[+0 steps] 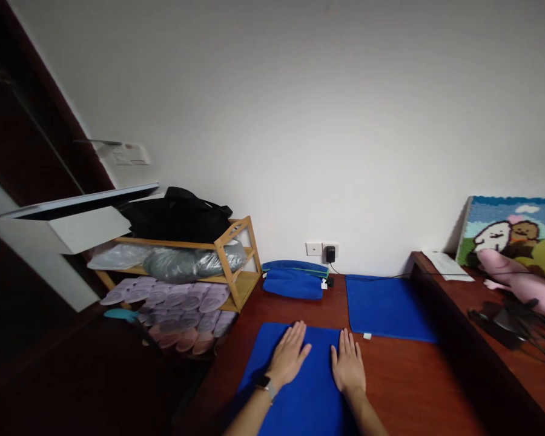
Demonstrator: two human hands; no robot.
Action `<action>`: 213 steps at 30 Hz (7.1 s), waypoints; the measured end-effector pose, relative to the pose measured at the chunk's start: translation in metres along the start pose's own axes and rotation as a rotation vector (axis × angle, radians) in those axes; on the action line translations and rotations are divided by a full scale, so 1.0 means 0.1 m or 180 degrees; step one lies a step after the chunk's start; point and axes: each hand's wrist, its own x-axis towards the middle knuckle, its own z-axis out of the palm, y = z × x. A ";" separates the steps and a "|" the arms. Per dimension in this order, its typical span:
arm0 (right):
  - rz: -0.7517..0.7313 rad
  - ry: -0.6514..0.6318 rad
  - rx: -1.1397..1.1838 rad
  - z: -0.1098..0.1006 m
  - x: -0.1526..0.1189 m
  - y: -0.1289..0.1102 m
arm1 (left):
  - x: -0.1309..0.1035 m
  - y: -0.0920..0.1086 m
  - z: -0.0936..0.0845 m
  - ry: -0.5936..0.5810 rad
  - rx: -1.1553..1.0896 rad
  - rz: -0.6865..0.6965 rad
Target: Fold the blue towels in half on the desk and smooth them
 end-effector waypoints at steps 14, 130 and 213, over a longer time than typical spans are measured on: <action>-0.0008 0.0028 0.0038 0.01 0.00 -0.01 | 0.06 -0.17 0.02 -0.0253 -0.0146 -0.0265; 0.0007 -0.0085 0.0096 -0.11 -1.32 -0.06 | -1.61 -0.37 -0.25 -0.0217 0.0345 -0.0818; -0.0003 -0.0033 0.0470 -0.19 -1.19 -0.05 | -1.61 -0.18 -0.45 0.0108 0.0213 -0.0714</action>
